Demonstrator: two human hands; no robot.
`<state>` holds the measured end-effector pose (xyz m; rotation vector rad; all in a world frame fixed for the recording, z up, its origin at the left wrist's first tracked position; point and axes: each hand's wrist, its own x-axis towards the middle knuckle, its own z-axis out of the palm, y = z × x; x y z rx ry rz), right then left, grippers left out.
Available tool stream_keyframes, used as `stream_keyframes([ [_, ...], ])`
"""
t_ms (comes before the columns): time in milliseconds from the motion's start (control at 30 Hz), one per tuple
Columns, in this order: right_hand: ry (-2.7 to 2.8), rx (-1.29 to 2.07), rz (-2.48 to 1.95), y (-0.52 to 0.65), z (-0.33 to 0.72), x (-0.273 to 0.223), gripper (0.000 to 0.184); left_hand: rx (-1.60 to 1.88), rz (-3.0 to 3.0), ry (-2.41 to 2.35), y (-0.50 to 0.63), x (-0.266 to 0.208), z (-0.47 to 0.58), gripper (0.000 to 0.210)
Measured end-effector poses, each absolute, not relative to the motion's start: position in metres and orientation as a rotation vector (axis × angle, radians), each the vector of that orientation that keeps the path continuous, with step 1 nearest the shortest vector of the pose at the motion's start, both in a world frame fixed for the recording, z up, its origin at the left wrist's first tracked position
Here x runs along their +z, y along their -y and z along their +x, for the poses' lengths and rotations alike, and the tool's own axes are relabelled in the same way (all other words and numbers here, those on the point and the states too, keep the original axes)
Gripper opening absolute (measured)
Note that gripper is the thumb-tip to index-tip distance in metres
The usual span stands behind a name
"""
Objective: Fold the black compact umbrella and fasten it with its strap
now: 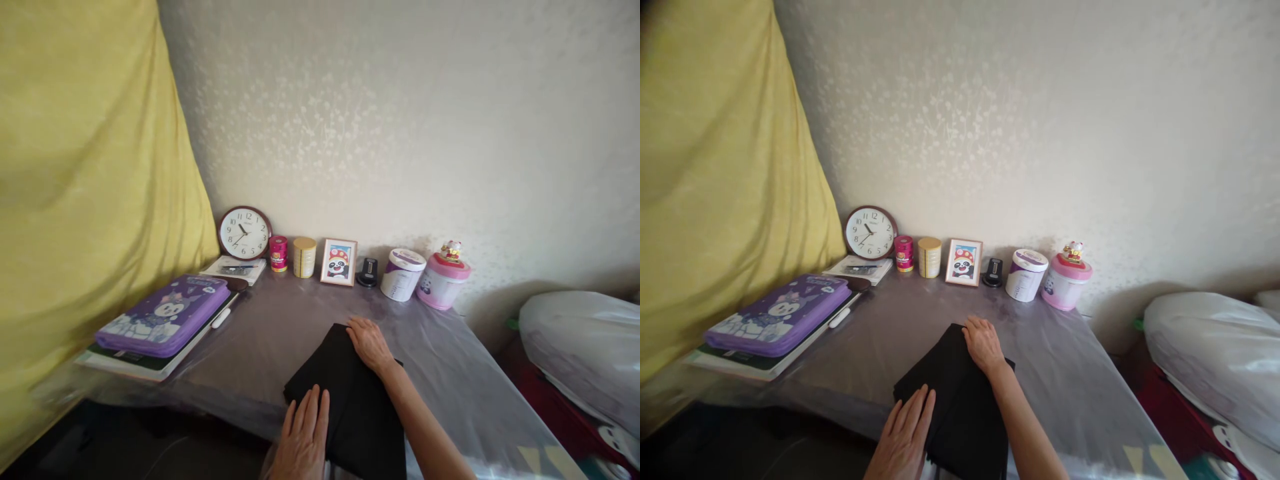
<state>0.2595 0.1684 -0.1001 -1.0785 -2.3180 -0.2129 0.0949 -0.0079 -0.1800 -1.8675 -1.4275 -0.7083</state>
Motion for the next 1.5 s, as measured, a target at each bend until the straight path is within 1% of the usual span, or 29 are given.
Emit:
stream_keyframes([
  [67,2.308,-0.197,-1.022,-0.156,0.255,-0.096,0.028,-0.699,-1.888,1.443,0.008,-0.182,0.094,0.062],
  [133,2.385,-0.113,-0.833,-0.143,0.249,-0.096,0.026,-0.670,-1.918,1.451,0.009,-0.184,0.093,0.065],
  [200,2.457,-0.046,-0.666,-0.137,0.245,-0.100,0.023,-0.582,-1.987,1.477,0.009,-0.183,0.092,0.068],
  [233,2.461,-0.044,-0.653,-0.137,0.244,-0.103,0.021,-0.513,-2.051,1.514,0.009,-0.180,0.092,0.069],
  [367,2.294,-0.121,-0.902,-0.155,0.261,-0.108,0.021,-0.134,-2.390,1.888,0.012,-0.157,0.092,0.072],
  [500,2.141,-0.122,-1.025,-0.160,0.302,-0.101,0.024,0.018,-2.523,2.067,0.016,-0.132,0.095,0.072],
  [633,1.993,-0.054,-1.104,-0.135,0.348,-0.098,0.025,0.034,-2.537,2.105,0.019,-0.127,0.096,0.071],
  [733,1.969,0.022,-1.157,-0.107,0.371,-0.102,0.023,-0.026,-2.512,2.057,0.019,-0.140,0.092,0.071],
  [800,2.024,0.083,-1.162,-0.089,0.378,-0.107,0.024,-0.145,-2.465,1.962,0.018,-0.155,0.089,0.075],
  [867,2.111,0.125,-1.150,-0.072,0.380,-0.113,0.025,-0.336,-2.405,1.804,0.017,-0.167,0.086,0.085],
  [933,2.189,0.107,-1.141,-0.058,0.379,-0.118,0.029,-0.425,-2.366,1.750,0.016,-0.173,0.086,0.090],
  [1033,2.277,0.021,-1.132,-0.044,0.373,-0.126,0.038,-0.314,-2.410,1.827,0.018,-0.167,0.088,0.089],
  [1167,2.357,-0.027,-1.089,-0.036,0.367,-0.130,0.044,0.010,-2.499,2.044,0.020,-0.142,0.095,0.074],
  [1267,2.358,-0.089,-1.052,-0.035,0.365,-0.132,0.041,0.059,-2.530,2.103,0.020,-0.129,0.097,0.073],
  [1500,2.324,-0.145,-0.987,-0.036,0.364,-0.133,0.025,-0.094,-2.514,2.082,0.021,-0.132,0.096,0.075],
])
